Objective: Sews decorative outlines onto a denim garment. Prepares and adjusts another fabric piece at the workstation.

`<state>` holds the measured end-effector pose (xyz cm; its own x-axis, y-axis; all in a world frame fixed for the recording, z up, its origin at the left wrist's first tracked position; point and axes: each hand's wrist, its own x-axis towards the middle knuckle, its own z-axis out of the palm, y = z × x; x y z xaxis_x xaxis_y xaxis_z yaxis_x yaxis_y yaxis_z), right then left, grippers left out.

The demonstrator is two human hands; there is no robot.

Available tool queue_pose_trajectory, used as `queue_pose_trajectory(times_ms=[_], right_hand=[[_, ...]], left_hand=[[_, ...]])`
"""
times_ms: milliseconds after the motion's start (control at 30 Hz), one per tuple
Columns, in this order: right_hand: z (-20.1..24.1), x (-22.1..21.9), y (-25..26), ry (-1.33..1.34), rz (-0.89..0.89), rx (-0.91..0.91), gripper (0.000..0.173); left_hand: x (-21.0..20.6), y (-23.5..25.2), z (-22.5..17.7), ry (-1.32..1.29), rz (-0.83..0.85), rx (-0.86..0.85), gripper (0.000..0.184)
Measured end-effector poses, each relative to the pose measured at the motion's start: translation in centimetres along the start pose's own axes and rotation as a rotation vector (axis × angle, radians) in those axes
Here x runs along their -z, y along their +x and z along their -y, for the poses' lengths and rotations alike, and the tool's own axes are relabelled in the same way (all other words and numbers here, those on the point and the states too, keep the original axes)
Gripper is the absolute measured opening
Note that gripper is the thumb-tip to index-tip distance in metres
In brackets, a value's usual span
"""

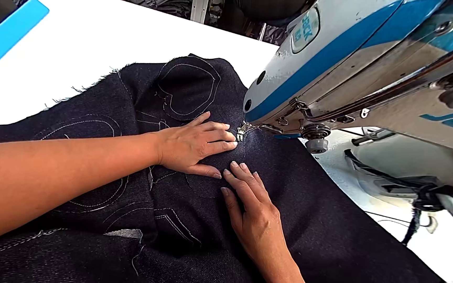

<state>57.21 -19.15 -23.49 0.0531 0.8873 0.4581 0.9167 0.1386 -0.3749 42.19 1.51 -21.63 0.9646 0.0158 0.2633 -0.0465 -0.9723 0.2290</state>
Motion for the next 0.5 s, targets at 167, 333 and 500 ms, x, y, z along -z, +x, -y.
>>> queue_pose_trajectory(times_ms=[167, 333, 500], right_hand=[[0.01, -0.02, -0.01, 0.001, -0.009, 0.004, 0.034], [-0.13, 0.02, 0.18, -0.005, 0.001, 0.0, 0.035], [-0.17, 0.06, 0.3, 0.004, 0.008, 0.005, 0.035]], left_hand=[[-0.12, 0.04, 0.11, -0.009, -0.009, 0.003, 0.072], [-0.06, 0.19, 0.1, -0.007, -0.003, 0.01, 0.072], [0.0, 0.27, 0.11, 0.002, -0.005, 0.016, 0.072]])
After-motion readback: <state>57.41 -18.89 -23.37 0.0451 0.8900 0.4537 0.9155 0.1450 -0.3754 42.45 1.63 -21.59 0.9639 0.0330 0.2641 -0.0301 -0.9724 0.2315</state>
